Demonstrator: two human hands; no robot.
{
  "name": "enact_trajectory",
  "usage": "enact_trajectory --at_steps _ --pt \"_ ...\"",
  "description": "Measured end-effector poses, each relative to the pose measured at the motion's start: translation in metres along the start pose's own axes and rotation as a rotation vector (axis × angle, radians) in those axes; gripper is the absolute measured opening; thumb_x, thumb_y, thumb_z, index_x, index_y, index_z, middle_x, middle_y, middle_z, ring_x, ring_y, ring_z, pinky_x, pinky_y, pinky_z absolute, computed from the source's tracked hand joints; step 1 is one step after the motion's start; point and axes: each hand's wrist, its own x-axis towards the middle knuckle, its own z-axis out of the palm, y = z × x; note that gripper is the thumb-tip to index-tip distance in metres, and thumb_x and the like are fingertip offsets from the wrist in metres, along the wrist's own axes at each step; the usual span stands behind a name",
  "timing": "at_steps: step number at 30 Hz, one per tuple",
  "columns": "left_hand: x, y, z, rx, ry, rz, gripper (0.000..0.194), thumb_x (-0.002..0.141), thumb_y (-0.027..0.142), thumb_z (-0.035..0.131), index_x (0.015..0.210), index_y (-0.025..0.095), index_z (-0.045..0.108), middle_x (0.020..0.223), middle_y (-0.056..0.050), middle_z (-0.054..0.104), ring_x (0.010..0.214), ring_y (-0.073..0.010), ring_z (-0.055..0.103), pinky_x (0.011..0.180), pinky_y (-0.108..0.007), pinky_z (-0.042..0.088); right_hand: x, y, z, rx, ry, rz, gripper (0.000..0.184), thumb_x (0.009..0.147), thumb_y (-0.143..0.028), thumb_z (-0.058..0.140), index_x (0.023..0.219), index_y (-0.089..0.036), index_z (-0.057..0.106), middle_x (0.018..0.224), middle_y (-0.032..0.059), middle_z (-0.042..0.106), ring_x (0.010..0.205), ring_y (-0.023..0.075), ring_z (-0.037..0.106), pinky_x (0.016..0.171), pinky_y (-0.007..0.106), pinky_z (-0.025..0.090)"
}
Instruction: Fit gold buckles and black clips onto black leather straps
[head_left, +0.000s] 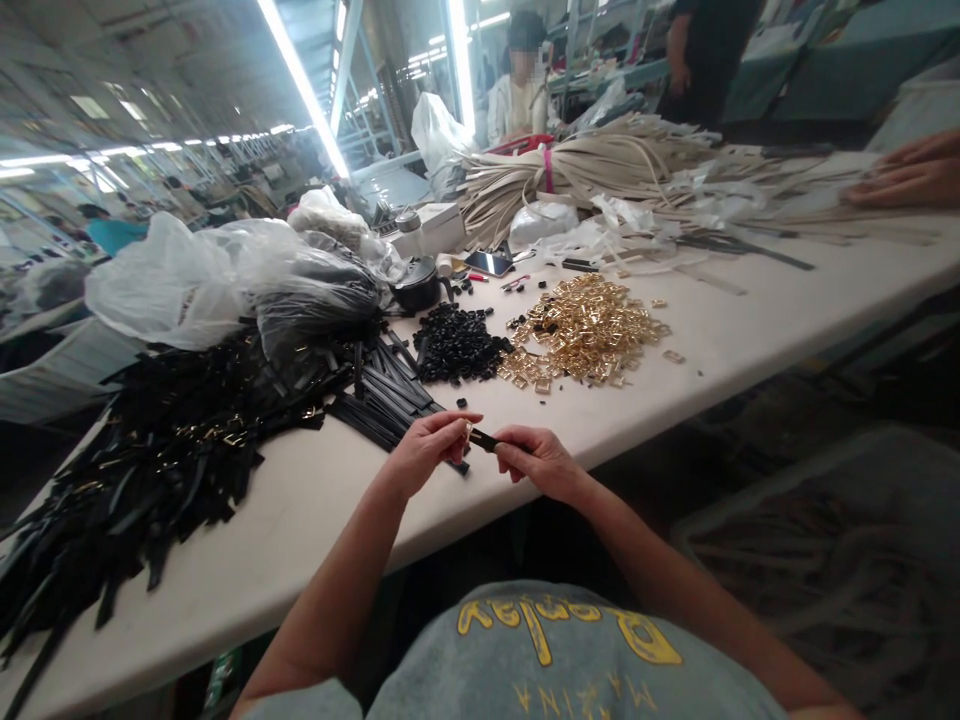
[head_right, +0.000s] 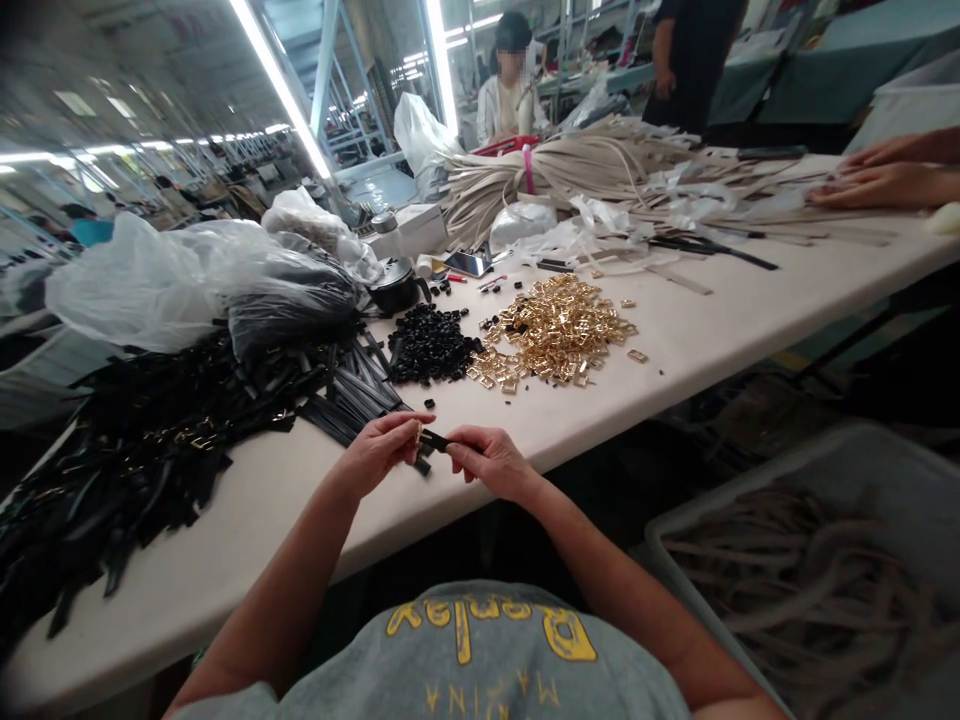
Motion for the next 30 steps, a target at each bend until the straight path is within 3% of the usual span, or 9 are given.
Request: enact_trajectory --at_steps 6,11,17,20,23,27,30 --pt "0.0 -0.005 0.006 0.05 -0.012 -0.043 0.043 0.072 0.046 0.078 0.099 0.013 0.075 0.071 -0.004 0.061 0.058 -0.0097 0.052 0.056 -0.022 0.044 0.001 -0.002 0.006 -0.017 0.023 -0.041 0.029 0.089 -0.042 0.057 0.09 -0.015 0.066 0.065 -0.0008 0.059 0.049 0.0071 0.05 0.047 0.019 0.04" --pt "0.004 -0.013 0.018 -0.009 0.044 -0.062 0.036 0.067 0.036 0.081 0.096 0.016 0.075 0.068 -0.001 0.061 0.055 -0.0078 0.05 0.056 -0.021 0.042 -0.003 -0.005 0.004 -0.066 0.064 -0.046 0.026 0.09 -0.039 0.055 0.089 -0.015 0.065 0.064 -0.0011 0.059 0.047 0.0072 0.05 0.047 0.019 0.04" --pt "0.003 -0.018 0.025 -0.108 0.038 -0.039 0.039 0.066 0.026 0.081 0.104 0.02 0.074 0.087 -0.003 0.068 0.069 -0.0098 0.059 0.07 -0.023 0.048 -0.005 -0.005 0.001 -0.149 0.165 -0.042 0.02 0.089 -0.031 0.052 0.083 -0.016 0.063 0.062 -0.002 0.059 0.046 0.0075 0.051 0.046 0.018 0.039" --pt "0.005 -0.022 0.032 -0.032 0.076 0.053 0.035 0.066 0.025 0.081 0.1 0.019 0.074 0.079 -0.001 0.067 0.069 -0.0093 0.057 0.067 -0.021 0.045 -0.004 -0.005 0.001 -0.246 0.209 -0.069 0.018 0.089 -0.028 0.051 0.084 -0.017 0.063 0.063 -0.002 0.059 0.049 0.0086 0.053 0.049 0.019 0.041" --pt "0.009 -0.025 0.035 -0.013 0.142 0.11 0.029 0.065 0.025 0.083 0.092 0.017 0.074 0.066 0.001 0.063 0.061 -0.008 0.053 0.061 -0.019 0.043 -0.006 -0.007 -0.001 -0.342 0.174 -0.102 0.015 0.09 -0.025 0.051 0.086 -0.018 0.064 0.069 -0.0008 0.061 0.056 0.01 0.055 0.055 0.021 0.043" --pt "0.012 -0.029 0.03 -0.191 0.13 -0.047 0.033 0.062 0.025 0.086 0.091 0.015 0.073 0.067 0.0 0.064 0.056 -0.0064 0.054 0.055 -0.017 0.043 -0.011 -0.013 -0.006 -0.393 0.04 -0.098 0.016 0.091 -0.023 0.051 0.088 -0.018 0.065 0.076 0.0007 0.064 0.064 0.0118 0.057 0.061 0.022 0.043" --pt "0.011 -0.033 0.027 -0.346 0.109 -0.165 0.038 0.058 0.024 0.089 0.091 0.015 0.072 0.072 0.0 0.065 0.056 -0.0053 0.056 0.055 -0.015 0.045 -0.014 -0.014 -0.007 -0.422 0.03 -0.11 0.019 0.093 -0.027 0.051 0.083 -0.017 0.063 0.075 0.0012 0.063 0.064 0.0117 0.055 0.061 0.022 0.042"
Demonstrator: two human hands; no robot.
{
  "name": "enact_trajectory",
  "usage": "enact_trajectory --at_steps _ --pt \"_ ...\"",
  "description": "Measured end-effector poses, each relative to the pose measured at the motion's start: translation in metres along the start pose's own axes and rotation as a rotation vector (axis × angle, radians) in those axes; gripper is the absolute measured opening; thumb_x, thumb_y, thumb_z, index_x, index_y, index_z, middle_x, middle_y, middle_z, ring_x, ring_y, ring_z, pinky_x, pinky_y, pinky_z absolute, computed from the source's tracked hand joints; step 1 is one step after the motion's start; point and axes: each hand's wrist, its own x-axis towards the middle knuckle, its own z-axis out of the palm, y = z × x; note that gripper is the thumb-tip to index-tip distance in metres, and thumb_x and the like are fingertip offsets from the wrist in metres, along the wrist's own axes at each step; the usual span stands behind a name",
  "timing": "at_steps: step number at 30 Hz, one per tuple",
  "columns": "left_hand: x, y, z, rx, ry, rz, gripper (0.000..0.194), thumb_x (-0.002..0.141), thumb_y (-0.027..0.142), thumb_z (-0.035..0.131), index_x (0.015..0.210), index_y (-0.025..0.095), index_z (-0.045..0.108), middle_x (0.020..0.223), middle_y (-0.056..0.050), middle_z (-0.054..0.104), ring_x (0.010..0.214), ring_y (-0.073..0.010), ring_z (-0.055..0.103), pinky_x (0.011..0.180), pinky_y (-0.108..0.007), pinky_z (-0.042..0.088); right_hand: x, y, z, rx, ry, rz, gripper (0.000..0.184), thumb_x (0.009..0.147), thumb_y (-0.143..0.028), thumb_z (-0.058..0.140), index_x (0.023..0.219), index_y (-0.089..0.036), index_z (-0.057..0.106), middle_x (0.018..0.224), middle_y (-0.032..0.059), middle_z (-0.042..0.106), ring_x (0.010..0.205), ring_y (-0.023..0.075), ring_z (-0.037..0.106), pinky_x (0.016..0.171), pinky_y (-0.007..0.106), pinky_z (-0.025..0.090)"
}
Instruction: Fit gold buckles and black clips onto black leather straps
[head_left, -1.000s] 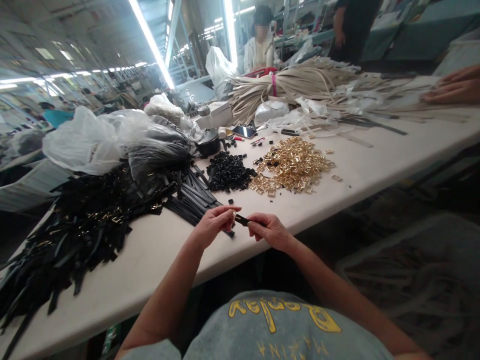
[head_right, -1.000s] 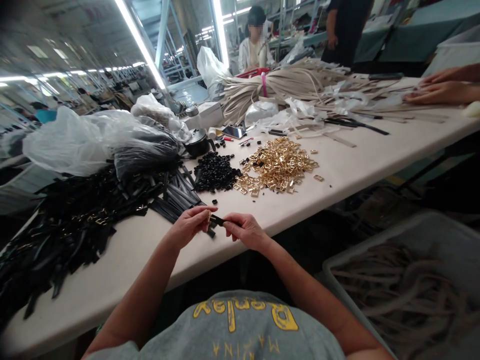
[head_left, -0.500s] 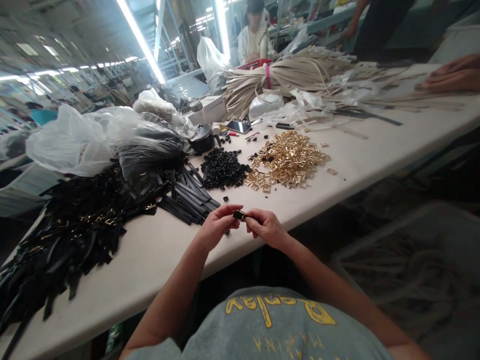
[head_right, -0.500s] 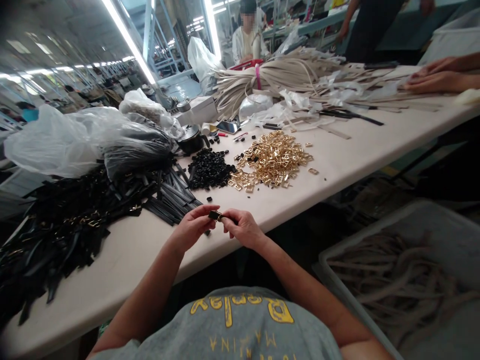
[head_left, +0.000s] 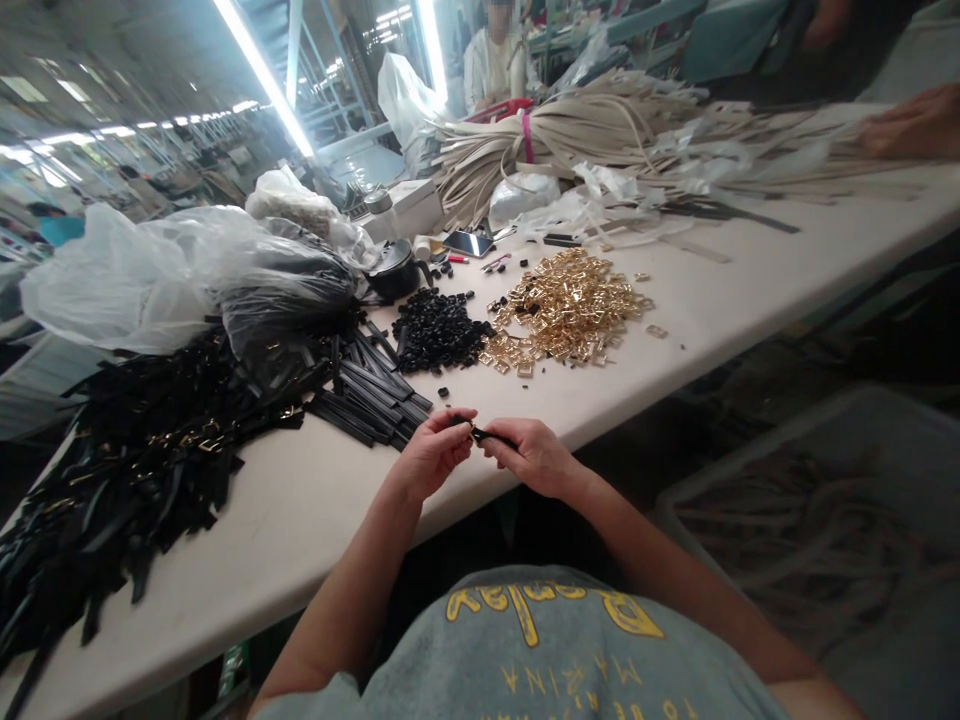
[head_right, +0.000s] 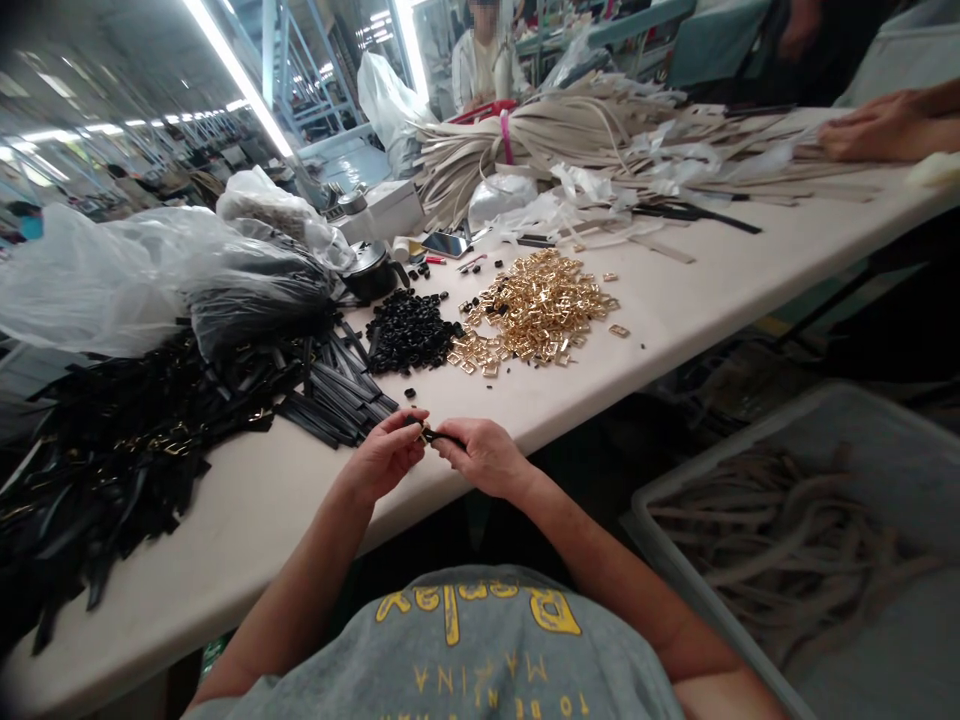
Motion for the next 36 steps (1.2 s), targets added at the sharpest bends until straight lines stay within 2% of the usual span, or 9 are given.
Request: enact_trajectory --at_steps 4,10,15,20,23,26,30,33,36 --pt "-0.001 -0.009 0.002 -0.089 0.005 -0.006 0.039 0.057 0.023 0.09 0.09 0.014 0.071 0.074 0.0 0.066 0.059 -0.0057 0.058 0.057 -0.015 0.047 -0.001 0.003 0.004 -0.041 0.014 -0.03 0.027 0.095 -0.033 0.05 0.074 -0.017 0.058 0.067 0.0001 0.058 0.059 0.0108 0.052 0.059 0.022 0.039" --pt "-0.005 -0.013 0.009 -0.034 -0.01 0.02 0.043 0.057 0.026 0.09 0.091 0.014 0.067 0.075 0.0 0.065 0.062 -0.0081 0.059 0.059 -0.018 0.048 0.0 0.009 0.007 -0.074 0.027 -0.068 0.034 0.096 -0.039 0.051 0.07 -0.018 0.057 0.064 -0.0004 0.058 0.058 0.0109 0.05 0.059 0.022 0.036" --pt "-0.005 -0.018 0.015 -0.06 0.042 0.114 0.038 0.059 0.026 0.089 0.083 0.017 0.061 0.073 0.004 0.06 0.062 -0.0062 0.056 0.057 -0.016 0.043 0.002 0.007 0.008 -0.23 0.111 -0.107 0.043 0.097 -0.049 0.048 0.068 -0.018 0.057 0.063 0.0009 0.056 0.059 0.0119 0.048 0.059 0.024 0.031" --pt "-0.009 -0.024 0.016 -0.088 0.051 0.171 0.031 0.062 0.027 0.086 0.08 0.016 0.062 0.078 0.002 0.063 0.069 -0.0083 0.059 0.067 -0.019 0.049 0.002 0.009 0.009 -0.295 0.218 -0.083 0.049 0.096 -0.05 0.047 0.058 -0.018 0.046 0.056 -0.0004 0.047 0.053 0.0107 0.038 0.056 0.026 0.027" --pt "-0.013 -0.025 0.014 -0.087 0.028 0.16 0.032 0.062 0.024 0.085 0.086 0.016 0.067 0.085 -0.001 0.067 0.075 -0.0107 0.062 0.073 -0.023 0.051 0.001 0.009 0.007 -0.282 0.231 -0.054 0.048 0.095 -0.046 0.048 0.056 -0.018 0.044 0.054 -0.0012 0.044 0.052 0.01 0.036 0.054 0.026 0.025" --pt "-0.013 -0.027 0.012 -0.055 0.036 0.16 0.032 0.062 0.025 0.086 0.087 0.015 0.069 0.085 -0.002 0.068 0.072 -0.0104 0.062 0.071 -0.022 0.051 0.002 0.005 0.006 -0.286 0.206 -0.045 0.045 0.094 -0.042 0.049 0.056 -0.017 0.046 0.054 -0.0012 0.044 0.052 0.0099 0.038 0.054 0.026 0.026" --pt "-0.008 -0.026 0.009 -0.035 0.089 0.179 0.031 0.063 0.031 0.086 0.081 0.014 0.068 0.074 -0.001 0.066 0.061 -0.0082 0.059 0.06 -0.02 0.049 0.002 0.0 0.001 -0.177 0.112 -0.006 0.04 0.094 -0.04 0.048 0.063 -0.017 0.055 0.058 -0.0005 0.052 0.055 0.0105 0.044 0.055 0.025 0.03" --pt "-0.004 -0.022 0.004 -0.058 0.165 0.216 0.034 0.06 0.032 0.088 0.08 0.014 0.067 0.072 0.001 0.065 0.057 -0.0072 0.058 0.056 -0.019 0.048 -0.001 0.0 -0.003 -0.053 0.042 0.046 0.025 0.091 -0.034 0.052 0.075 -0.018 0.063 0.063 -0.0015 0.058 0.057 0.0107 0.048 0.055 0.023 0.033" --pt "-0.003 -0.018 0.0 -0.074 0.224 0.229 0.039 0.054 0.032 0.09 0.079 0.014 0.065 0.07 0.002 0.063 0.055 -0.0068 0.057 0.054 -0.018 0.048 -0.003 0.0 -0.006 -0.043 0.064 0.087 0.02 0.09 -0.029 0.052 0.076 -0.018 0.063 0.061 -0.0021 0.058 0.055 0.011 0.048 0.054 0.023 0.034"
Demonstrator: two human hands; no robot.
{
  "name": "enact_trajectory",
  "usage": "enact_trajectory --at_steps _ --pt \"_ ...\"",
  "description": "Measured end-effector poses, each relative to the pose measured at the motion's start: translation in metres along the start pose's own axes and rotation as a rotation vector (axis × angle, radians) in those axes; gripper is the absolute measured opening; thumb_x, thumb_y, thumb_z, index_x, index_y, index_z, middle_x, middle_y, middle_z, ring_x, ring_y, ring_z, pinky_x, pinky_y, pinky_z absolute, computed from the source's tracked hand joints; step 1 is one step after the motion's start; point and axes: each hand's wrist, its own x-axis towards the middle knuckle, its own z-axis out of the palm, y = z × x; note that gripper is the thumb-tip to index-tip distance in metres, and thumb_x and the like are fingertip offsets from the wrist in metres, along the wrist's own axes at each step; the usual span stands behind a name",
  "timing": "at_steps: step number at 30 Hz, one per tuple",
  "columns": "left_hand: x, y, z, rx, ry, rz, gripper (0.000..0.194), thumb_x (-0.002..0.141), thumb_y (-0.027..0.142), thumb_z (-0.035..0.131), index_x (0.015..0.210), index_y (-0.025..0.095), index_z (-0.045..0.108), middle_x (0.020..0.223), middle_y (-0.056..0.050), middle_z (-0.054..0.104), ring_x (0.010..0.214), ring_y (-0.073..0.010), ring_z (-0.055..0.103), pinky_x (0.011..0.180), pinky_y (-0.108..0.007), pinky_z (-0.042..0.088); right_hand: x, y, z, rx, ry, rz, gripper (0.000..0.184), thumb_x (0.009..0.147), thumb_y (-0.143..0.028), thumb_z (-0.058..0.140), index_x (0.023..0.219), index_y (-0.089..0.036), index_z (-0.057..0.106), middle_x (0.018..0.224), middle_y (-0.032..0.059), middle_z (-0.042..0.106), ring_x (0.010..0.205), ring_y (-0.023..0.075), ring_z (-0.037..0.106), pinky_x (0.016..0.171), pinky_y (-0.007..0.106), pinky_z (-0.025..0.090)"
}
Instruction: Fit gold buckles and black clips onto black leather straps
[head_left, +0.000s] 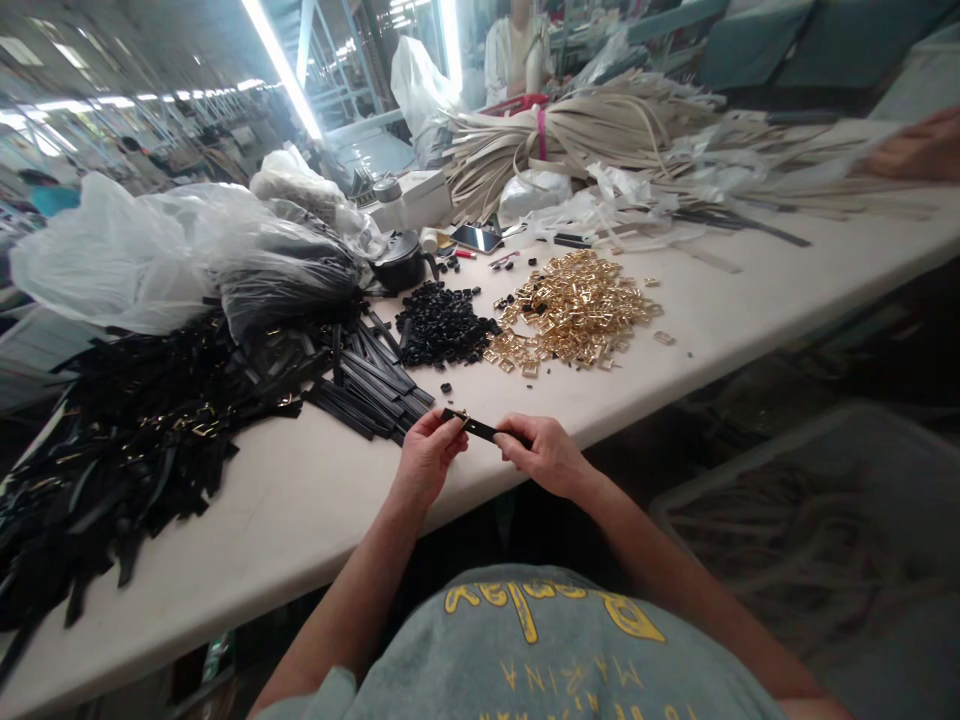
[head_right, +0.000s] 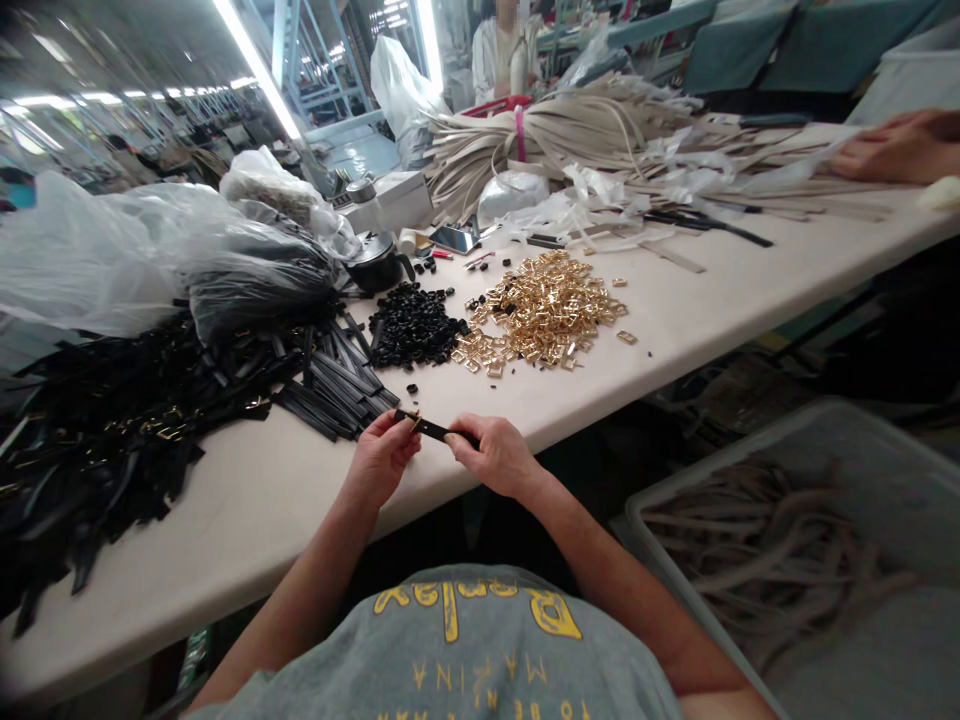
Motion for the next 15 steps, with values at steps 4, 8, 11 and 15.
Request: enact_trajectory --at_steps 4,8,11,15 --pt "-0.001 -0.004 0.003 -0.037 0.018 -0.05 0.044 0.05 0.03 0.092 0.081 0.015 0.065 0.071 0.002 0.064 0.056 -0.0061 0.057 0.055 -0.017 0.049 0.0 -0.003 0.003 -0.086 0.068 -0.047 0.019 0.09 -0.028 0.052 0.077 -0.018 0.063 0.064 -0.0005 0.06 0.057 0.0119 0.049 0.056 0.024 0.035" --pt "-0.006 -0.014 0.012 -0.085 -0.005 -0.116 0.042 0.051 0.027 0.091 0.081 0.014 0.064 0.073 0.001 0.064 0.057 -0.0063 0.057 0.056 -0.018 0.048 0.003 -0.008 0.006 -0.165 0.103 -0.105 0.018 0.09 -0.026 0.052 0.078 -0.019 0.063 0.07 0.0011 0.063 0.062 0.0131 0.052 0.061 0.024 0.037" --pt "-0.007 -0.019 0.017 -0.116 -0.015 -0.092 0.04 0.053 0.025 0.089 0.081 0.014 0.063 0.075 0.001 0.065 0.058 -0.0062 0.057 0.057 -0.018 0.048 0.005 -0.01 0.006 -0.252 0.124 -0.104 0.019 0.089 -0.025 0.051 0.075 -0.019 0.061 0.07 0.0017 0.063 0.062 0.0135 0.053 0.062 0.025 0.036" --pt "-0.006 -0.021 0.021 -0.176 -0.03 -0.057 0.036 0.055 0.024 0.086 0.08 0.014 0.062 0.073 0.001 0.063 0.057 -0.0059 0.056 0.056 -0.018 0.046 0.005 -0.012 0.005 -0.331 0.133 -0.117 0.019 0.089 -0.025 0.051 0.074 -0.02 0.061 0.071 0.002 0.063 0.064 0.014 0.054 0.062 0.025 0.034"
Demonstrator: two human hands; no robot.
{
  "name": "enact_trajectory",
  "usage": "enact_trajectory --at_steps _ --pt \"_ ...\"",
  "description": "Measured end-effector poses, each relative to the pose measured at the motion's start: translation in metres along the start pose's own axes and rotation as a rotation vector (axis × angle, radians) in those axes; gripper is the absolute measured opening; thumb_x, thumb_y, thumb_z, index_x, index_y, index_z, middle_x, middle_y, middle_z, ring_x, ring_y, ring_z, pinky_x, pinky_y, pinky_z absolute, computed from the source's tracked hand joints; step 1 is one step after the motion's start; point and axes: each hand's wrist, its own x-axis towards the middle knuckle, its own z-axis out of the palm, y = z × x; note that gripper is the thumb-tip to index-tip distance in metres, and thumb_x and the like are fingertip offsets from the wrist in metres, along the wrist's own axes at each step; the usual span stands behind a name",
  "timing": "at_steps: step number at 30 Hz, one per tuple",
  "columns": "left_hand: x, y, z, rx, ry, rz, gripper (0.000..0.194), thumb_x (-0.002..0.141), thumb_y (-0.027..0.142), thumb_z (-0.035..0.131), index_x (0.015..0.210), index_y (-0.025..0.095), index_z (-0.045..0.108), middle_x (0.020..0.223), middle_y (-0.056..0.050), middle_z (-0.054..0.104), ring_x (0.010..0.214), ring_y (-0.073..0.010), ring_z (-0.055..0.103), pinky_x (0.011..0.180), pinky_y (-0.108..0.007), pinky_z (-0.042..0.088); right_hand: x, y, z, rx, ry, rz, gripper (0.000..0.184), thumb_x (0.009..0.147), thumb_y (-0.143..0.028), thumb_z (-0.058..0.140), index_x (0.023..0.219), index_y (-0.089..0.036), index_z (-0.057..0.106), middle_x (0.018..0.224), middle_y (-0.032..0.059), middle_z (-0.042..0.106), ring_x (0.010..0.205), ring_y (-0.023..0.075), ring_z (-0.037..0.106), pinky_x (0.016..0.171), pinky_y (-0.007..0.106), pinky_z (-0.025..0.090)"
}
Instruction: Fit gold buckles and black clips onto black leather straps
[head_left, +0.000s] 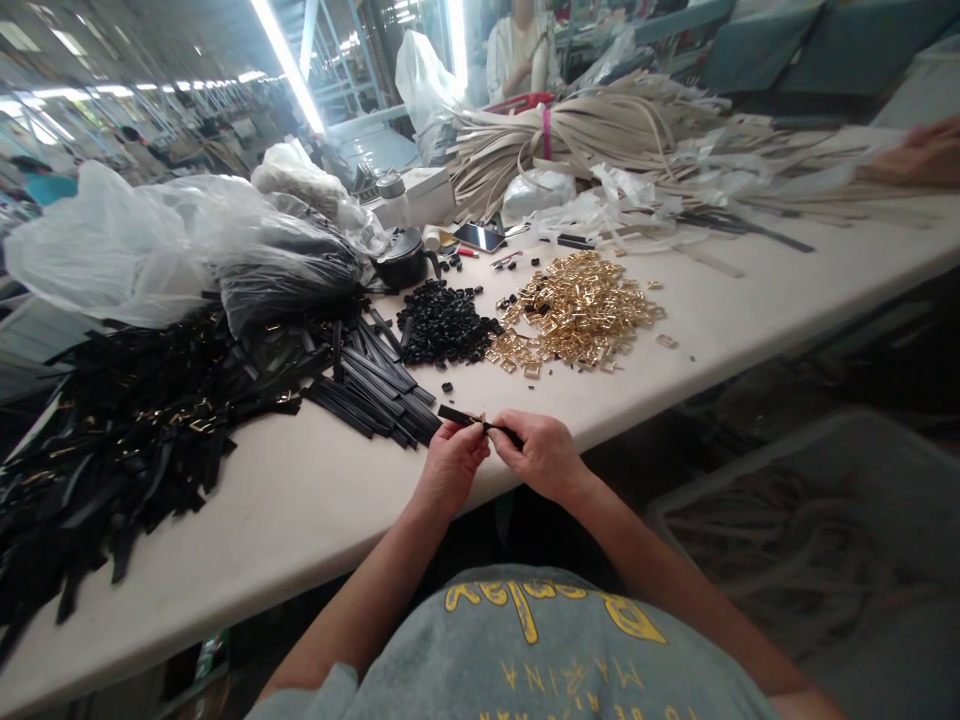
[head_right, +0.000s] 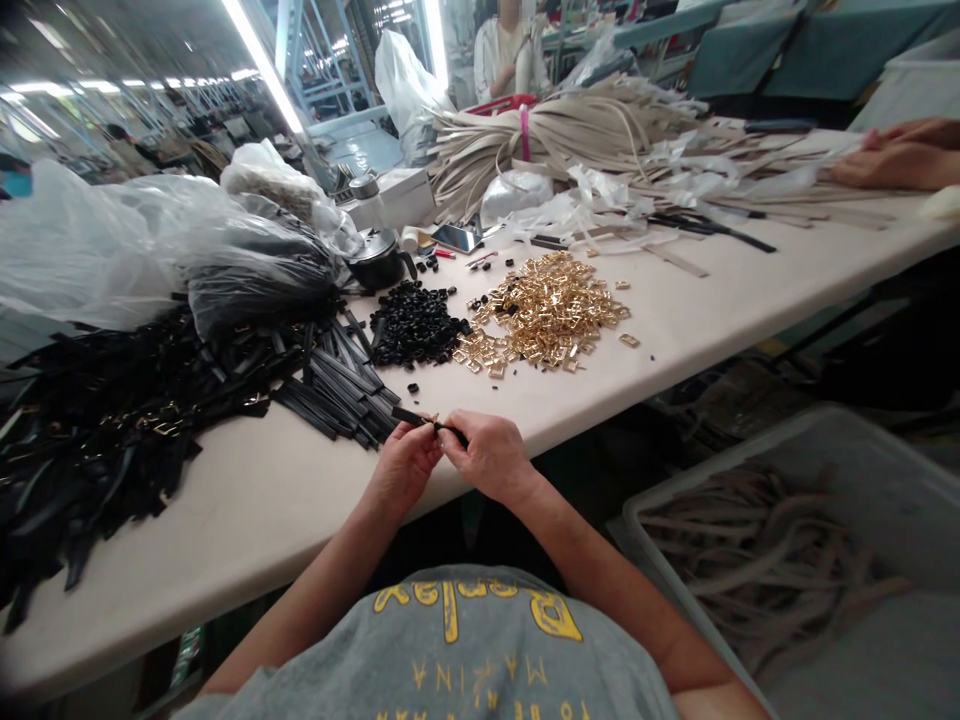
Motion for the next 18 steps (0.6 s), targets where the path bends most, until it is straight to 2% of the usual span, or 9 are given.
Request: enact_trajectory --at_steps 12,15,17,18 --pt "-0.001 0.002 -0.002 0.018 -0.031 0.026 0.015 0.063 0.018 0.071 0.073 0.015 0.061 0.066 0.0 0.061 0.055 -0.0096 0.055 0.055 -0.022 0.045 -0.004 0.002 0.004 -0.117 -0.02 -0.037 0.023 0.09 -0.027 0.049 0.072 -0.02 0.061 0.069 0.0038 0.065 0.063 0.0163 0.057 0.06 0.027 0.034" --pt "-0.007 0.001 -0.002 0.073 -0.003 0.076 0.019 0.06 0.022 0.075 0.071 0.011 0.063 0.063 -0.003 0.062 0.052 -0.0117 0.055 0.052 -0.024 0.045 -0.011 0.011 0.004 -0.065 -0.023 -0.056 0.024 0.091 -0.032 0.047 0.077 -0.022 0.064 0.069 0.0017 0.066 0.062 0.0171 0.061 0.058 0.026 0.039" --pt "-0.007 0.001 -0.008 0.116 -0.026 0.062 0.029 0.059 0.029 0.081 0.075 0.01 0.067 0.066 -0.004 0.063 0.052 -0.0109 0.055 0.054 -0.024 0.046 -0.01 0.026 0.009 0.017 -0.024 -0.105 0.022 0.09 -0.038 0.051 0.083 -0.025 0.067 0.071 0.0003 0.068 0.061 0.0174 0.063 0.056 0.026 0.043" --pt "-0.006 0.002 -0.012 0.162 -0.032 0.091 0.033 0.059 0.033 0.082 0.078 0.009 0.071 0.07 -0.006 0.066 0.057 -0.0114 0.057 0.059 -0.024 0.048 -0.006 0.033 0.014 0.07 0.031 -0.137 0.023 0.088 -0.043 0.054 0.084 -0.026 0.068 0.068 0.0001 0.069 0.056 0.0179 0.063 0.051 0.026 0.042"
